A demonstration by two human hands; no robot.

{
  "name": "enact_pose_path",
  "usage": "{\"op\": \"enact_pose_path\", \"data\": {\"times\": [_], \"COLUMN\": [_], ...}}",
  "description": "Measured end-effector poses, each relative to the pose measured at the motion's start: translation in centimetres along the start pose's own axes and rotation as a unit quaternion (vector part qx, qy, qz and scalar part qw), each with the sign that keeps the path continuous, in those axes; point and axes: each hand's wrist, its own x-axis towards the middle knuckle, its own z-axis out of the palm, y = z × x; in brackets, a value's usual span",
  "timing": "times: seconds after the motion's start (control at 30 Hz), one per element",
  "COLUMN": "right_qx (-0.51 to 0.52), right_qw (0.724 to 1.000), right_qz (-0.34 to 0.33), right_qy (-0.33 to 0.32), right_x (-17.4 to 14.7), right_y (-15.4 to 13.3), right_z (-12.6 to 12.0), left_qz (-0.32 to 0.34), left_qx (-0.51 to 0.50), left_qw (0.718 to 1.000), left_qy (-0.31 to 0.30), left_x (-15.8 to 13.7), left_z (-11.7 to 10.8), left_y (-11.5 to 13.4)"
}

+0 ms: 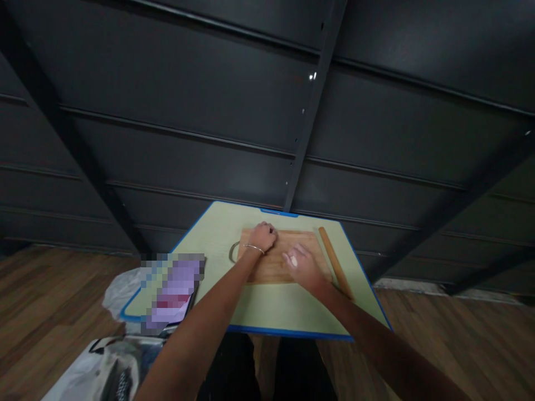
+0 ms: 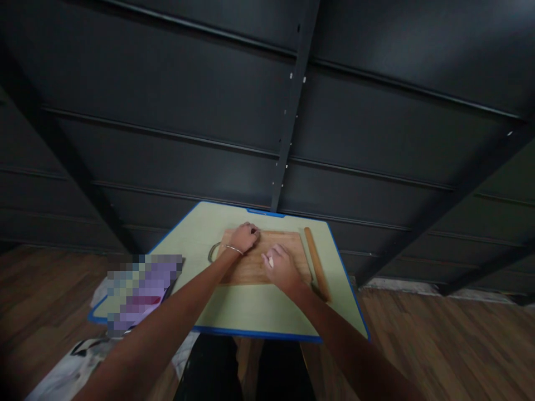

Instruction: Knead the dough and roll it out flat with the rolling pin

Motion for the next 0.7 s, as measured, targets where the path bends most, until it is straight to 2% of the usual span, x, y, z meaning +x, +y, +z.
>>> {"op": "enact_pose_path", "data": {"times": [0.2, 0.3, 0.43, 0.57, 0.7], "right_qx": [-0.056, -0.07, -0.079, -0.031, 0.052], "right_qw": [0.996, 0.993, 0.987, 0.987, 0.984], "right_qz": [-0.058, -0.078, -0.072, -0.078, -0.068], "right_qy": [-0.025, -0.06, -0.118, -0.136, -0.155], "right_x": [0.2, 1.4, 3.3, 4.4, 5.2], "right_y": [0.9, 0.8, 0.1, 0.0, 1.2], "right_z": [0.6, 0.6, 0.4, 0.1, -0.9], "left_qz": [0.017, 0.034, 0.034, 0.015, 0.009], "left_qx": [-0.003, 0.023, 0.041, 0.043, 0.038], "left_qw": [1.0, 0.999, 0.999, 0.999, 0.999], "left_qy": [-0.003, -0.008, -0.011, -0.014, -0.005], "left_x": [0.2, 0.1, -0.1, -0.3, -0.2], "left_z": [0.4, 0.2, -0.3, -0.5, -0.2], "left_y": [0.0, 0.2, 0.5, 0.6, 0.3]}}
